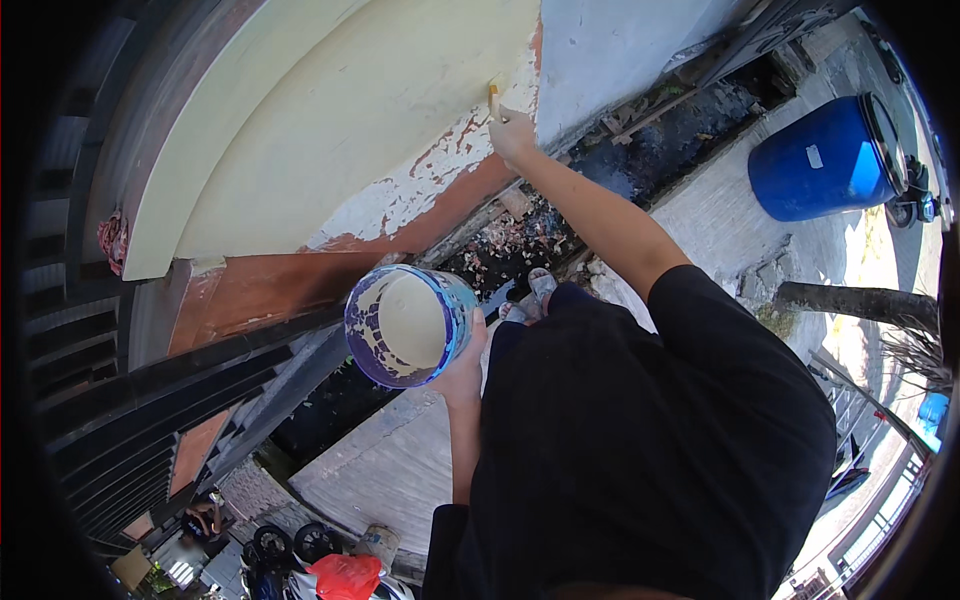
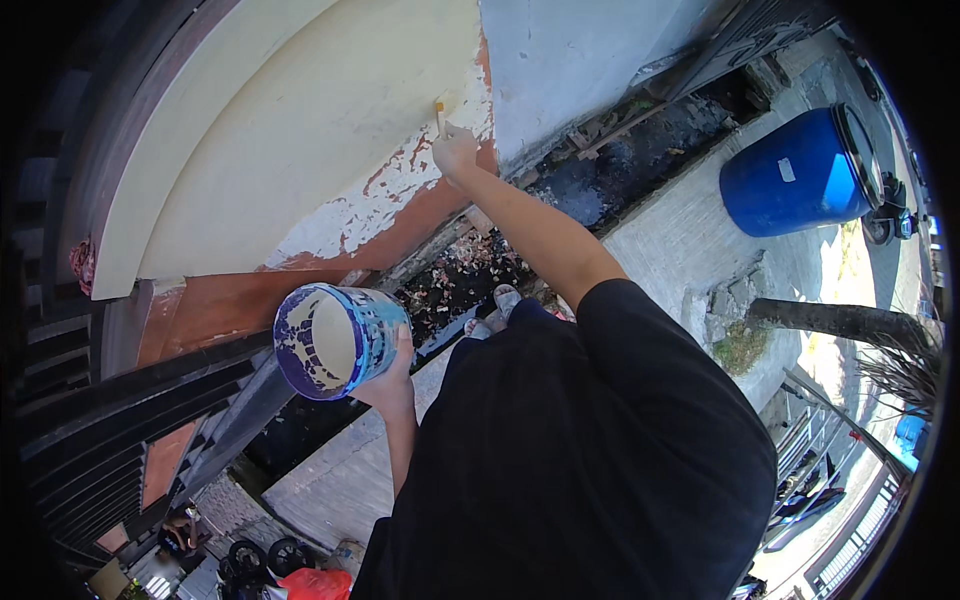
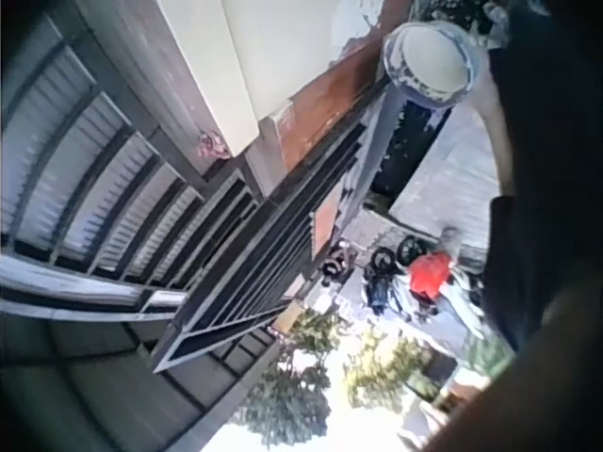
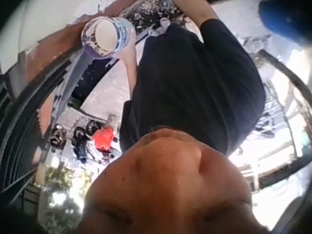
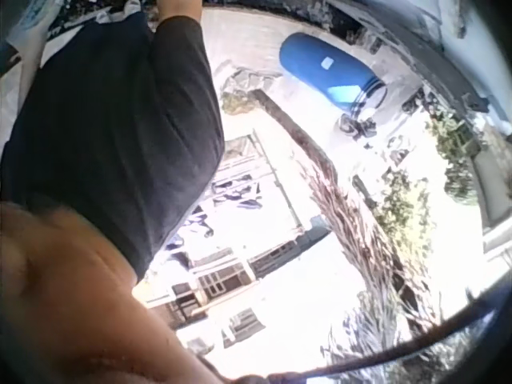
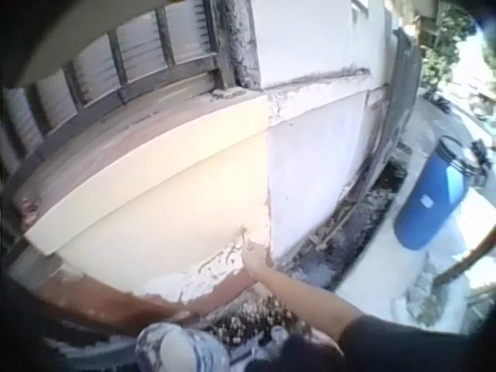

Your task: Apply paint to a wall section using a paintbrush.

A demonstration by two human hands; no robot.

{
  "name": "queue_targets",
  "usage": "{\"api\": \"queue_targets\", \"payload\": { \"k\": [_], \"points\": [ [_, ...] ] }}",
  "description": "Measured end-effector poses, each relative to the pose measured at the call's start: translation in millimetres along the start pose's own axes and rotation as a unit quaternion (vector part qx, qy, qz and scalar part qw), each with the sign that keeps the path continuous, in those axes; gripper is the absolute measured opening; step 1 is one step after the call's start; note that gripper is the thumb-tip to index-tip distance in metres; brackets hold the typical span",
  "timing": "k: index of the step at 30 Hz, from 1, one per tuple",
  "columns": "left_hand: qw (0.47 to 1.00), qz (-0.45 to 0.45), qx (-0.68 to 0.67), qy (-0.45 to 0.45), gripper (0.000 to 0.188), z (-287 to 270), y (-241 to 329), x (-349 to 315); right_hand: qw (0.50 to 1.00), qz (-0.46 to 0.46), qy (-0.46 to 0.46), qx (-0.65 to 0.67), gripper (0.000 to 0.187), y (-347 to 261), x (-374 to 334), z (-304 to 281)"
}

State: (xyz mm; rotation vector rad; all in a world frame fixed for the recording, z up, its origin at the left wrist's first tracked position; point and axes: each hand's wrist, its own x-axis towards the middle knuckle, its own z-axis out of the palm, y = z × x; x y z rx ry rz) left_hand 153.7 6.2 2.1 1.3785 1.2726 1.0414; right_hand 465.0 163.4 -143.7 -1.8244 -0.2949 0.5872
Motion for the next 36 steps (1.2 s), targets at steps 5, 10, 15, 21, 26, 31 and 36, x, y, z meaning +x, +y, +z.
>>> {"api": "queue_targets", "payload": {
  "k": [5, 10, 15, 21, 26, 31, 36],
  "points": [
    [0.996, 0.038, -0.027, -0.077, 0.061, -1, 7, 5, 0.976, -0.036, -0.209, -0.046, 0.046, 69, -25, -30],
    [0.99, 0.059, -0.05, -0.12, 0.042, -7, 4, 5, 0.985, 0.036, -0.165, 0.018, 0.047, 92, -79, -97],
    [0.978, 0.131, -0.062, -0.15, 0.044, -14, -7, 11, 0.988, 0.102, -0.115, 0.031, 0.046, 105, -136, -150],
    [0.958, 0.182, -0.09, -0.204, 0.047, -9, -19, 20, 0.983, 0.159, -0.041, 0.077, 0.048, 105, -183, -182],
    [0.94, 0.207, -0.054, -0.266, 0.076, -3, -27, 23, 0.982, 0.151, -0.034, 0.11, 0.048, 91, -202, -198],
    [0.945, 0.187, -0.128, -0.234, 0.079, 19, -24, 14, 0.984, 0.142, -0.036, 0.097, 0.048, 85, -204, -211],
    [0.95, 0.188, -0.115, -0.222, 0.085, 40, -18, -1, 0.982, 0.138, -0.065, 0.109, 0.046, 77, -188, -227]
  ]
}}
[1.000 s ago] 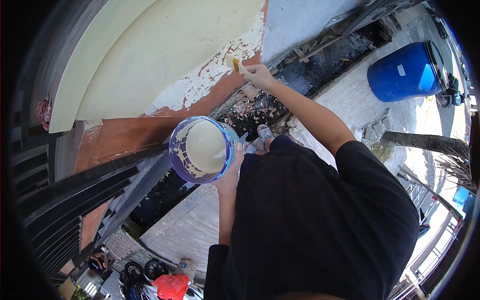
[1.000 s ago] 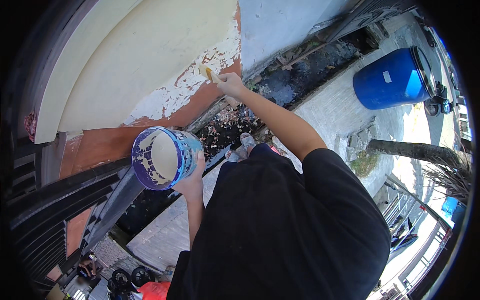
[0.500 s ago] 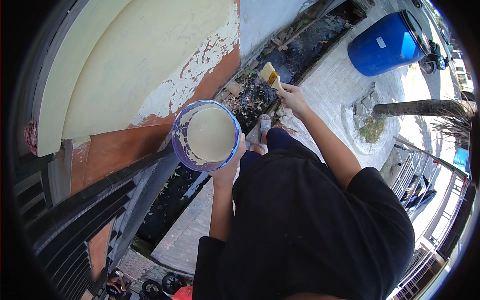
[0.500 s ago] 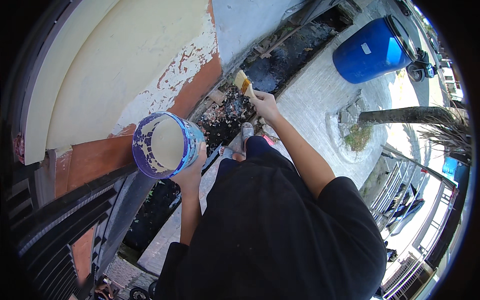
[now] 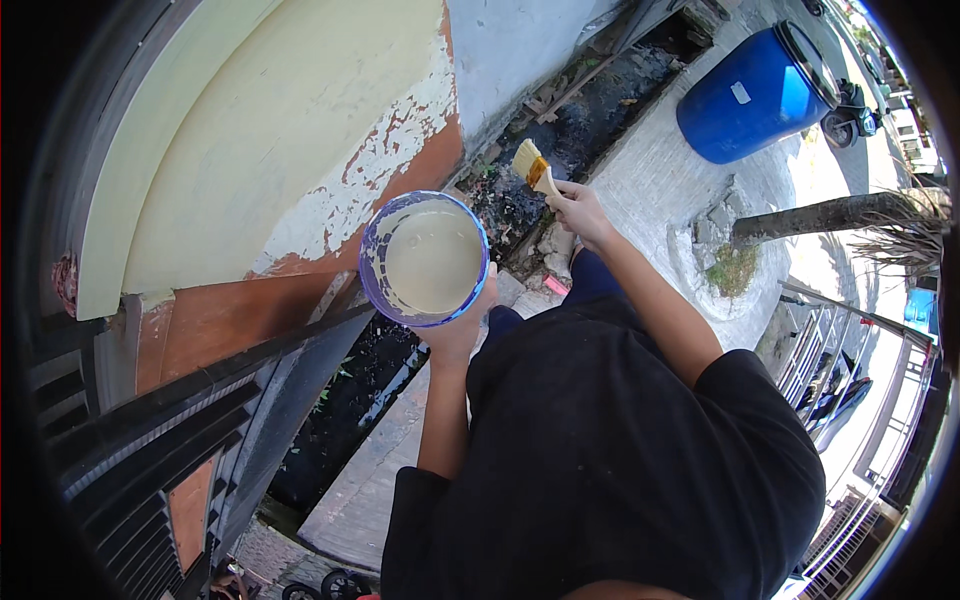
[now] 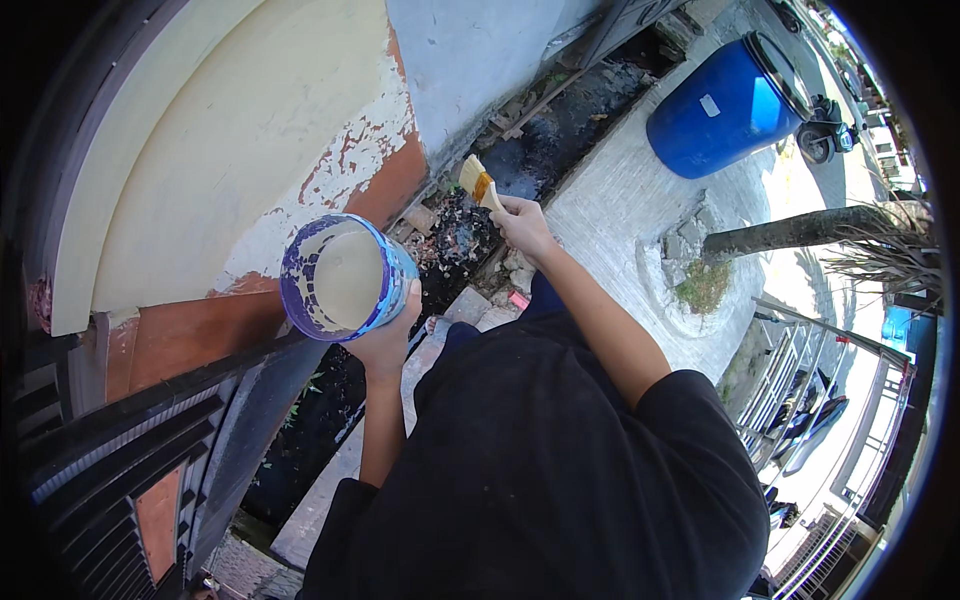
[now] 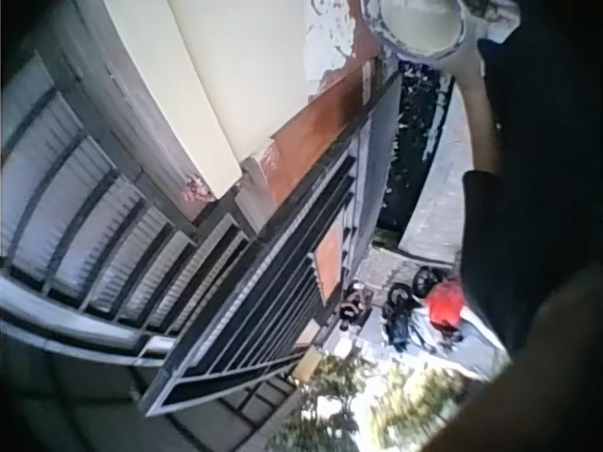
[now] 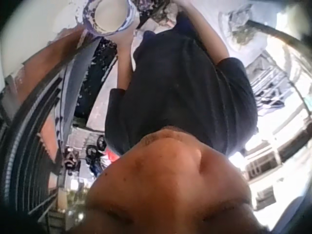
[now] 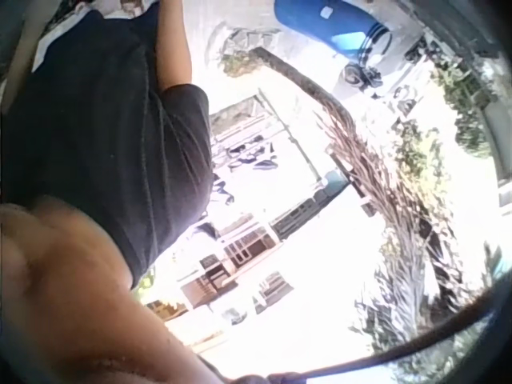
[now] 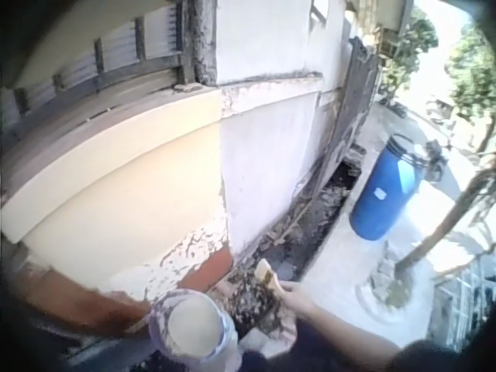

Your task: Apply paint to a wall section using a paintbrush.

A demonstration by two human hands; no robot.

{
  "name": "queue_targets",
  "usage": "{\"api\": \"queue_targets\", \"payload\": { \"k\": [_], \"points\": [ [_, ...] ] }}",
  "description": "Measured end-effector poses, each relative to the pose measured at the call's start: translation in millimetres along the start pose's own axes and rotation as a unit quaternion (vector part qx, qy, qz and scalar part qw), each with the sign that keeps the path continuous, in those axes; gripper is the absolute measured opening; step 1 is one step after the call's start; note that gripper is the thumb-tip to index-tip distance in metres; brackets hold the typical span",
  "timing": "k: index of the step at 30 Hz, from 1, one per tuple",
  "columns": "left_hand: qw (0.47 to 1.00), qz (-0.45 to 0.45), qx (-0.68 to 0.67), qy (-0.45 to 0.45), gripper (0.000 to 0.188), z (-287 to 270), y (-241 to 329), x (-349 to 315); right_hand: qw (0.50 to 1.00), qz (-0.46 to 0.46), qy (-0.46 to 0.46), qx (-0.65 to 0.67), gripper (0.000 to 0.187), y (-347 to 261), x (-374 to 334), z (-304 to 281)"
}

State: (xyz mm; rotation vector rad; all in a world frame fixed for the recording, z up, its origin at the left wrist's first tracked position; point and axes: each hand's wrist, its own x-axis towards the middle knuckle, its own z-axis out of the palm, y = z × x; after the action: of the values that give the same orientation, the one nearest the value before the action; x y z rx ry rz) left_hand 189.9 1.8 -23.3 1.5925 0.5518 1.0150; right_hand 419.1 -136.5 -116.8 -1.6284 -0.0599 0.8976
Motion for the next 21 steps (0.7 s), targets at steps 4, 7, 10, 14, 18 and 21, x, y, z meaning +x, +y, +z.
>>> {"api": "queue_targets", "payload": {
  "k": [4, 7, 10, 14, 18, 21],
  "points": [
    [0.999, 0.032, 0.008, 0.027, 0.087, 33, 3, 4, 1.0, -0.005, -0.028, -0.01, 0.041, -17, 22, -21],
    [0.997, 0.027, -0.008, 0.072, 0.082, 66, 14, 8, 0.996, 0.0, -0.081, -0.037, 0.037, -33, 53, -46],
    [0.992, -0.038, 0.007, 0.12, 0.076, 95, 26, 7, 0.994, 0.038, -0.09, -0.046, 0.037, -52, 73, -63],
    [0.985, -0.095, 0.028, 0.141, 0.086, 122, 26, 4, 0.986, 0.032, -0.152, -0.063, 0.034, -97, 74, -76],
    [0.984, -0.036, 0.061, 0.164, 0.081, 144, 21, 11, 0.963, -0.056, -0.23, -0.128, 0.036, -172, 57, -88],
    [0.984, -0.021, 0.015, 0.176, 0.089, 143, 13, 14, 0.916, -0.205, -0.249, -0.238, 0.032, -251, 17, -87]
  ]
}}
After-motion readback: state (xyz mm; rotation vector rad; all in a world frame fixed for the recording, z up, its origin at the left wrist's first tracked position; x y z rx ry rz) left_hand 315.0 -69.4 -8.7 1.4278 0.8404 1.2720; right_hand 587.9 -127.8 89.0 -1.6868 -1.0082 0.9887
